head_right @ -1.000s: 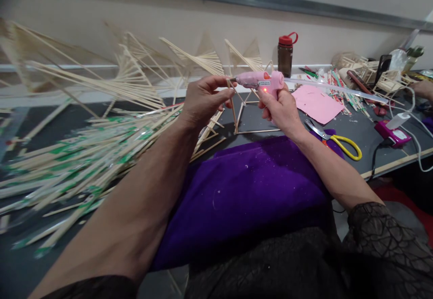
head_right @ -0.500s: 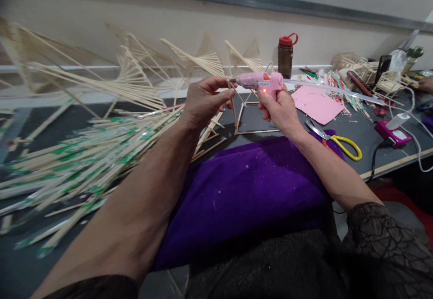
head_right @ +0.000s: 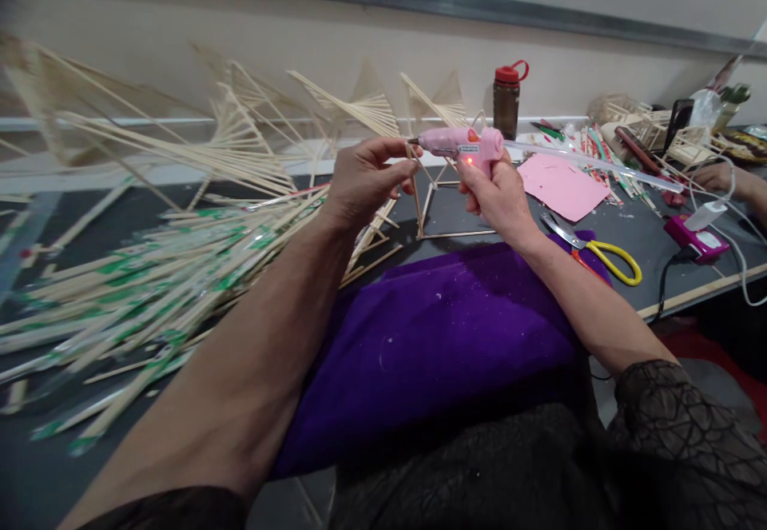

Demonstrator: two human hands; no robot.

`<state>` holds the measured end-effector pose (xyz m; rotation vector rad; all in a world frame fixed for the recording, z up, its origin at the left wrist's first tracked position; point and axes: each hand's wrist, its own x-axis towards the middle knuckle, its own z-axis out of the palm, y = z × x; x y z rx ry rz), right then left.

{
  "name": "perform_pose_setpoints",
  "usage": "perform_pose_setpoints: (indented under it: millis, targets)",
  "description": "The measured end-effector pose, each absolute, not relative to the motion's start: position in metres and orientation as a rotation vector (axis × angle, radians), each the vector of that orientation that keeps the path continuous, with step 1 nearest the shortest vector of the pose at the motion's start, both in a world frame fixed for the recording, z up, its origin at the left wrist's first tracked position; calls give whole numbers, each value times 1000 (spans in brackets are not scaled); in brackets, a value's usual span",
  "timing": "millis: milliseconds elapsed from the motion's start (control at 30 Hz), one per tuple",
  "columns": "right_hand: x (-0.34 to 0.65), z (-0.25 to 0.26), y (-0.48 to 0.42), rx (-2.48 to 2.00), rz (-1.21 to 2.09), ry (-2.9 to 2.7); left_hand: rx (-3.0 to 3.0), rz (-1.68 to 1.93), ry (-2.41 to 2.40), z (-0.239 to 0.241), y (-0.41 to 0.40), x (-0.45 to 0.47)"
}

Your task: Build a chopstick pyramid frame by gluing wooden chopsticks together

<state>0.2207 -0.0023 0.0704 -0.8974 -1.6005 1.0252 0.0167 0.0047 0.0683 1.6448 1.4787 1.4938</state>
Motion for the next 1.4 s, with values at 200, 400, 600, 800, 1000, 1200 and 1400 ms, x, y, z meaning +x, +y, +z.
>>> perform_pose_setpoints:
  millis: [200,400,600,800,1000,1200,1400]
  targets:
    - [221,62,4,-865,990,-1630,1679,1505,1448,64,10,12]
    - [221,63,2,-878,939,-1629,1730,1515,1444,62,11,11]
    - [221,63,1,-895,932,-1638,1705,1541,1414,60,12,11]
    - [222,63,0,-894,930,-1647,1687,1536,1394,61,12,10]
    - [221,62,0,-882,908,-1621,1691,1524,1428,61,12,10]
    - [221,62,1,-879,898,-1616,1702,1517,1443,62,11,11]
    - [221,62,0,-906,904,-1627,1694,1497,1437,63,9,11]
